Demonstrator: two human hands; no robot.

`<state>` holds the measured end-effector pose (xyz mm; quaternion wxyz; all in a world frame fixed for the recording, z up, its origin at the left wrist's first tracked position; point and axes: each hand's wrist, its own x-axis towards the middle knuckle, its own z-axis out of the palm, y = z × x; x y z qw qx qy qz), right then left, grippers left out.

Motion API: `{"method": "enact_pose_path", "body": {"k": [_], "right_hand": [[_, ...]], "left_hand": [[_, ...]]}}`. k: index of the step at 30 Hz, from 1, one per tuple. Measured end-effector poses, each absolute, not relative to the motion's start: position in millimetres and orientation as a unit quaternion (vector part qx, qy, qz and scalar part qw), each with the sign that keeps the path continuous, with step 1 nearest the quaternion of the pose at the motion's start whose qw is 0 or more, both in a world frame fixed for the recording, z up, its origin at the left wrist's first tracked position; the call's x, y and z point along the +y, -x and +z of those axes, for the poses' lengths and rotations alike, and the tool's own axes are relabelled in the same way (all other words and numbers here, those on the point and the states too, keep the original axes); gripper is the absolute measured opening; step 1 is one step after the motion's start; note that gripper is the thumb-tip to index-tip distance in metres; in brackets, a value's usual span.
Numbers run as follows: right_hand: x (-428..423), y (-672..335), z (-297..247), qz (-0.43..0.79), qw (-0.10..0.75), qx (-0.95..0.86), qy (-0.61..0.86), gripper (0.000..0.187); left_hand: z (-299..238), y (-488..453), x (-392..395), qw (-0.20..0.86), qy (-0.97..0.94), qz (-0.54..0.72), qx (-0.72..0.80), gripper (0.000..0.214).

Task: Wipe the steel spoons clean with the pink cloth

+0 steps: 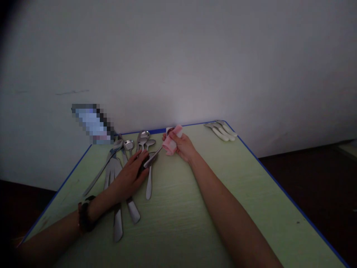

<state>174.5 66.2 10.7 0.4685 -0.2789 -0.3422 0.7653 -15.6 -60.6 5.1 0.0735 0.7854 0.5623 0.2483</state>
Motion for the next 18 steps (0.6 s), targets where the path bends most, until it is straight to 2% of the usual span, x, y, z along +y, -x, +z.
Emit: {"method": "enact_pose_path", "body": {"k": [5,10,13,18], "right_hand": [[71,-173,8,0.740,0.532,-0.317,0.263,0.021],[76,-170,2,0.688,0.602,-0.314,0.256,0.026],[75,-167,0,0.646,0.622,-0.347,0.274,0.027],[73,-163,-4,0.597,0.631,-0.391,0.306,0.029]], "left_hand": [[0,18,-62,0.019,-0.813,0.205,0.544,0.052],[0,18,-62,0.012,-0.812,0.176,0.556,0.050],[3,16,-62,0.014,-0.810,0.160,0.564,0.050],[7,13,-63,0.009,-0.798,0.146,0.585,0.066]]}}
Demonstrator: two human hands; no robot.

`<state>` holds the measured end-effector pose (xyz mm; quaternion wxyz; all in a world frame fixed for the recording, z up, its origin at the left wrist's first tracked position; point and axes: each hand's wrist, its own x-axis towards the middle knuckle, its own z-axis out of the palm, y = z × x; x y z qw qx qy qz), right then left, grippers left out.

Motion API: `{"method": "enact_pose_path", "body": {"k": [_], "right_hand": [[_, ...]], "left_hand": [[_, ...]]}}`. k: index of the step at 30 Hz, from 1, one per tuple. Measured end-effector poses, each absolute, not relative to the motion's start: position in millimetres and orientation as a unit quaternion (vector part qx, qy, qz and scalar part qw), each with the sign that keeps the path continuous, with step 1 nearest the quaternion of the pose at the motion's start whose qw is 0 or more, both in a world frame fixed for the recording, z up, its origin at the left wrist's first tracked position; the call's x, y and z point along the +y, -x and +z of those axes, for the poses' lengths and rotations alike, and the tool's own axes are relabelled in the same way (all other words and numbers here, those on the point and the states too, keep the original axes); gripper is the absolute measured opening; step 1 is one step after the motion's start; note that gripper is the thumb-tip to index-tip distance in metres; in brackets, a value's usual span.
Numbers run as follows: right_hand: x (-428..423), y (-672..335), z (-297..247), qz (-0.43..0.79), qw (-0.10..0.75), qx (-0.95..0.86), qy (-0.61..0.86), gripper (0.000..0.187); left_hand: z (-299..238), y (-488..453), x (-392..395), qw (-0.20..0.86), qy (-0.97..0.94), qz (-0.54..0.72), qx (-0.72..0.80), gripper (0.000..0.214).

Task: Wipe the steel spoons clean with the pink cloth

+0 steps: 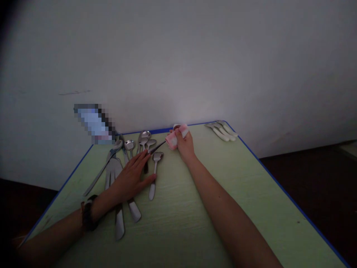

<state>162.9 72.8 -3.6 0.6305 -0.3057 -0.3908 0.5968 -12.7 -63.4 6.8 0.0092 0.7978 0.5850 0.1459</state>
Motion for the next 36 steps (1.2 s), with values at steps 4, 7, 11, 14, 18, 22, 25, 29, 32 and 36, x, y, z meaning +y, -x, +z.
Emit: {"method": "enact_pose_path", "body": {"k": [4,7,11,14,18,22,25,29,32,36], "right_hand": [[72,-163,-4,0.584,0.629,-0.409,0.309,0.029],[70,-164,-3,0.582,0.624,-0.421,0.308,0.027],[70,-163,-3,0.582,0.631,-0.404,0.317,0.025],[73,-164,-2,0.592,0.649,-0.359,0.315,0.022],[76,-168,2,0.639,0.661,-0.269,0.287,0.013],[77,-172,7,0.669,0.656,-0.211,0.278,0.007],[78,-173,7,0.674,0.646,-0.223,0.281,0.008],[80,-170,1,0.655,0.653,-0.253,0.285,0.013],[78,-166,-5,0.590,0.655,-0.345,0.323,0.020],[75,-162,-8,0.521,0.638,-0.435,0.364,0.027]], "left_hand": [[6,14,-63,0.014,-0.797,0.163,0.581,0.061],[5,15,-63,0.015,-0.802,0.165,0.574,0.056],[6,16,-64,0.018,-0.808,0.154,0.568,0.058],[8,15,-64,0.019,-0.816,0.141,0.559,0.059],[7,16,-64,0.018,-0.816,0.145,0.560,0.056],[3,16,-64,0.020,-0.802,0.169,0.573,0.057],[1,16,-64,0.016,-0.797,0.175,0.577,0.059],[-1,16,-63,0.010,-0.797,0.159,0.582,0.055],[-2,16,-63,0.003,-0.793,0.150,0.590,0.053],[-4,17,-63,-0.002,-0.787,0.160,0.596,0.053]]}}
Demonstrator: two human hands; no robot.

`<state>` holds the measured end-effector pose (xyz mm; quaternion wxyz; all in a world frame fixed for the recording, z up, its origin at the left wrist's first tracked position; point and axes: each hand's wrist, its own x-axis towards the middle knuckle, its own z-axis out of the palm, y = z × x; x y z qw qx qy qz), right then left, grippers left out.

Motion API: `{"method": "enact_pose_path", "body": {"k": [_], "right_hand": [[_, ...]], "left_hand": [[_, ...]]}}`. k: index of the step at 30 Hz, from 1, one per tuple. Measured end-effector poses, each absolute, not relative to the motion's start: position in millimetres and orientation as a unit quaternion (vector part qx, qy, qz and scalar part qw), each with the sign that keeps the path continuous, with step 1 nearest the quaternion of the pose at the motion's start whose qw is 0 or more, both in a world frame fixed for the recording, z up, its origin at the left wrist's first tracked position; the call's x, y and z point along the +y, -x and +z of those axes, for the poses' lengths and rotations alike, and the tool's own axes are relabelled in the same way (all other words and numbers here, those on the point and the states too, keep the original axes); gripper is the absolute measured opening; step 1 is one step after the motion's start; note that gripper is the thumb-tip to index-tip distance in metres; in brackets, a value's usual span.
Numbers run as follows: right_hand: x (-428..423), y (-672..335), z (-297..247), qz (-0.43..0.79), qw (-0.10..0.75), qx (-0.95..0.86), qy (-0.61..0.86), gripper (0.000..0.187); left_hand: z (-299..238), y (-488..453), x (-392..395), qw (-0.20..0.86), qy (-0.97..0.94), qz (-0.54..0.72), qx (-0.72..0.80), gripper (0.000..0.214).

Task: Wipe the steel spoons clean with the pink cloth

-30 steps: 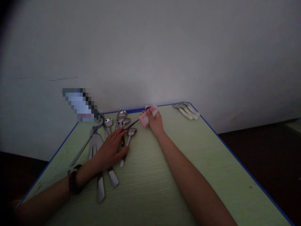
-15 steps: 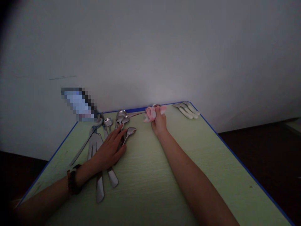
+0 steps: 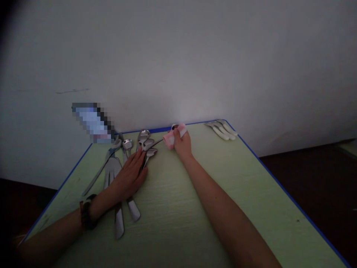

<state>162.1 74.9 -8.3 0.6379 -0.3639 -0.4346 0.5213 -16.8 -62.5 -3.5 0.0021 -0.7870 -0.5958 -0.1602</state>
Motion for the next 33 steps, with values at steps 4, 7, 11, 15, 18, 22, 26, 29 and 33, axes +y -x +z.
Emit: {"method": "enact_pose_path", "body": {"k": [4,7,11,15,18,22,26,29,33], "right_hand": [[77.8,-165.0,-6.3,0.583,0.651,-0.365,0.321,0.027],[78.8,-165.3,-6.0,0.577,0.651,-0.370,0.327,0.024],[78.6,-166.5,-5.3,0.586,0.645,-0.367,0.325,0.023],[78.7,-170.3,-2.7,0.637,0.628,-0.341,0.287,0.025],[76.0,-168.5,-1.8,0.608,0.622,-0.392,0.299,0.024],[75.7,-167.5,0.4,0.622,0.620,-0.373,0.298,0.021],[79.2,-170.9,0.4,0.657,0.617,-0.328,0.282,0.019],[78.3,-168.0,-3.7,0.615,0.622,-0.371,0.313,0.019],[75.8,-162.3,-6.6,0.579,0.615,-0.412,0.341,0.022]], "left_hand": [[-3.1,16.6,-62.5,0.003,0.790,-0.157,-0.593,0.054],[-1.6,16.0,-62.8,0.005,0.791,-0.155,-0.592,0.053],[-2.0,16.2,-62.9,0.011,0.790,-0.155,-0.593,0.053],[-3.5,17.1,-63.0,0.011,0.791,-0.153,-0.592,0.053],[-3.0,17.0,-63.2,0.011,0.792,-0.154,-0.591,0.052],[-1.2,16.4,-63.2,0.003,0.790,-0.152,-0.595,0.052],[-0.6,16.5,-62.9,0.000,0.790,-0.148,-0.594,0.053],[-0.7,16.3,-63.0,0.005,0.792,-0.154,-0.591,0.052],[-1.8,16.3,-63.2,0.003,0.791,-0.173,-0.587,0.053]]}}
